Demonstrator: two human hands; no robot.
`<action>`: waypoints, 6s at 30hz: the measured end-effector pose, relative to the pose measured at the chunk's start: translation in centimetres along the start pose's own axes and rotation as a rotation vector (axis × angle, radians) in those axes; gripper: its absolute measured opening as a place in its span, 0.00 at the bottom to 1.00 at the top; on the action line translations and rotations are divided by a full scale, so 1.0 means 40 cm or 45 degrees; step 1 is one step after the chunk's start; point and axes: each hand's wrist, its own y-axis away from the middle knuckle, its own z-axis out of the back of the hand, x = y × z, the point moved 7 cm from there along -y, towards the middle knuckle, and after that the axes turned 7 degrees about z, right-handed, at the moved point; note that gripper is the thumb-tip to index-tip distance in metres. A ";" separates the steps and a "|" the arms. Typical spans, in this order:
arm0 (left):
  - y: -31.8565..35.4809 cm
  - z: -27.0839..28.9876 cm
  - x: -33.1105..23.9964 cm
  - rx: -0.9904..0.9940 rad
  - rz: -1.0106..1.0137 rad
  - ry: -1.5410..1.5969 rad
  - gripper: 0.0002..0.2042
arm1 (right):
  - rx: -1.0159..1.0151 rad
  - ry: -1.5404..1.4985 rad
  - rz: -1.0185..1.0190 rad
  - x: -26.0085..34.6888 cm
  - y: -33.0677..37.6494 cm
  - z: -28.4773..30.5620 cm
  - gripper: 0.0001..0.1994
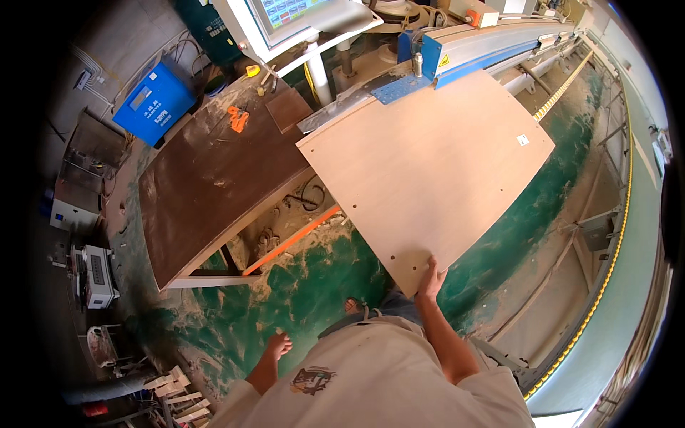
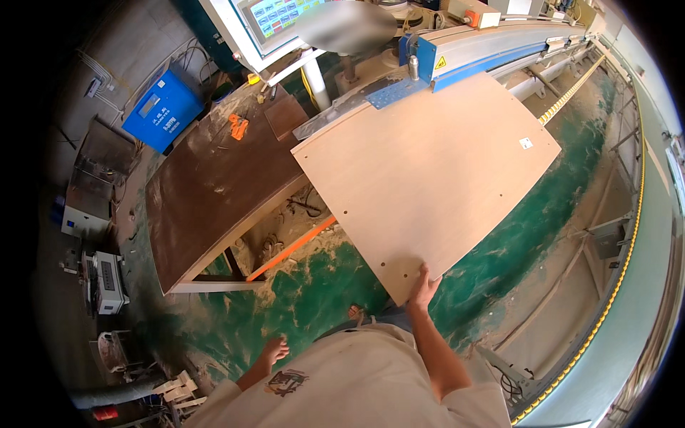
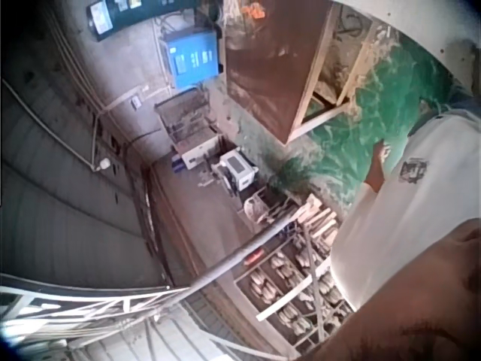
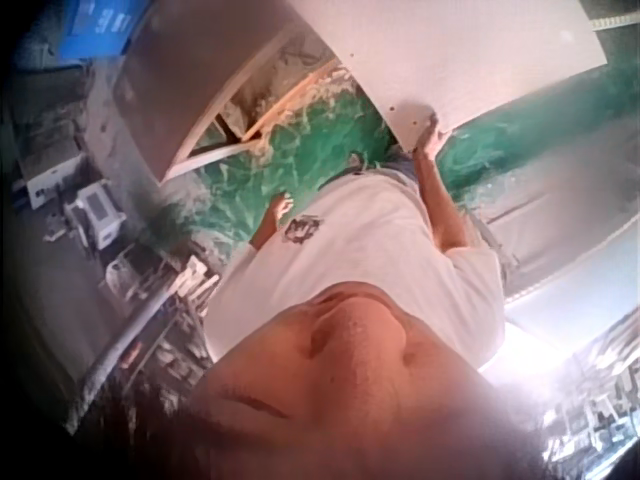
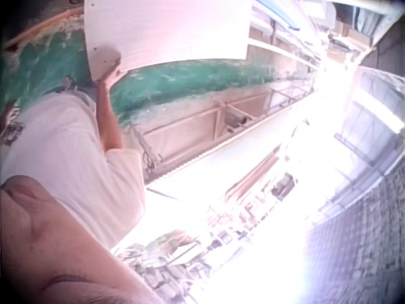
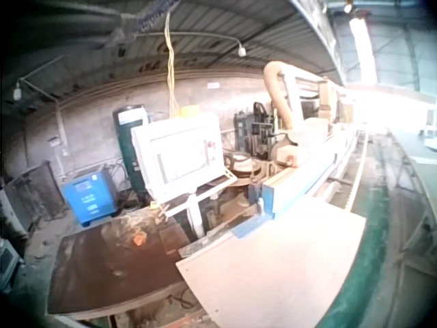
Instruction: The person picks up several wooden panels from a workbench and feeds them into a woodworking machine, then moves to a separate stack to organize larger wooden panels.
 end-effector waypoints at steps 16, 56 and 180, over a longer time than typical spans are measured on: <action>0.267 -0.566 -0.856 0.379 -1.000 -0.439 0.20 | -0.261 0.341 -0.104 -0.078 0.021 0.579 0.24; 0.339 -0.412 0.658 0.654 -1.094 -2.803 0.16 | -1.813 1.627 -0.541 -0.185 2.300 1.764 0.34; 0.217 -0.096 -0.858 0.268 -0.509 1.276 0.23 | 0.745 0.292 -0.156 -0.002 -0.568 -0.854 0.45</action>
